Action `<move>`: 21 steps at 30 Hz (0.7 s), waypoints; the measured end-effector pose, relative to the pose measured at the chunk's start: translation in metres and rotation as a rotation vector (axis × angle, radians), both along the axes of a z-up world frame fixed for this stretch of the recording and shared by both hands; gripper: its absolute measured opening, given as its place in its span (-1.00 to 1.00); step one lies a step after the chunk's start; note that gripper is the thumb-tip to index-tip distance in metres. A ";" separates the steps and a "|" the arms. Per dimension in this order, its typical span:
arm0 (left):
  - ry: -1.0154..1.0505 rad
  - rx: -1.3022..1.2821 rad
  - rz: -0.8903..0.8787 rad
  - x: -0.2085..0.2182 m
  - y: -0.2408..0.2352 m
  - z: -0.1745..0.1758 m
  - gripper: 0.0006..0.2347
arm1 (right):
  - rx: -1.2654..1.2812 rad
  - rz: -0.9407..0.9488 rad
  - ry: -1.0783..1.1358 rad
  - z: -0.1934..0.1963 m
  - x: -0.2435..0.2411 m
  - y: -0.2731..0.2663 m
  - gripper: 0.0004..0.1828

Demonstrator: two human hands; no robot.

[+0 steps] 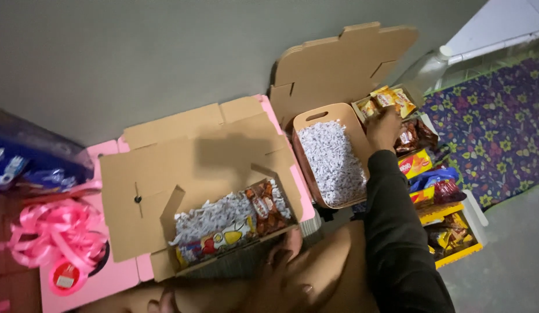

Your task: Packing a gift box with shredded paper and snacks, then closing the box and preparing ribbon for decoration.

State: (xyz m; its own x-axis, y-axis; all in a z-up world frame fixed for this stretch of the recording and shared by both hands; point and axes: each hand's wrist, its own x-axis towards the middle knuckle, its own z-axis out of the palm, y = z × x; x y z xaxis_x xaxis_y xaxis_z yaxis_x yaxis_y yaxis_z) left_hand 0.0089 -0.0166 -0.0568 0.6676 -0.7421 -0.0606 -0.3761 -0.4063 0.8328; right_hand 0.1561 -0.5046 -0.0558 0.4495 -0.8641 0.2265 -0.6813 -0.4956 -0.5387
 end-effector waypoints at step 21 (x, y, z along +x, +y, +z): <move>-0.628 -0.366 -0.120 -0.009 0.035 0.087 -0.72 | 0.311 1.010 -0.377 0.198 -0.059 0.297 -0.76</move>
State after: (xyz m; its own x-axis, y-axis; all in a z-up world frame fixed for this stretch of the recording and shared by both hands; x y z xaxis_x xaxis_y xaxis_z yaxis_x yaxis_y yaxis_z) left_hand -0.0004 0.0181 0.0307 0.4080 -0.7117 0.5718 -0.8510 -0.0697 0.5205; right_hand 0.0973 -0.2081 0.1421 0.9245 -0.1846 0.3336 0.1895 -0.5366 -0.8222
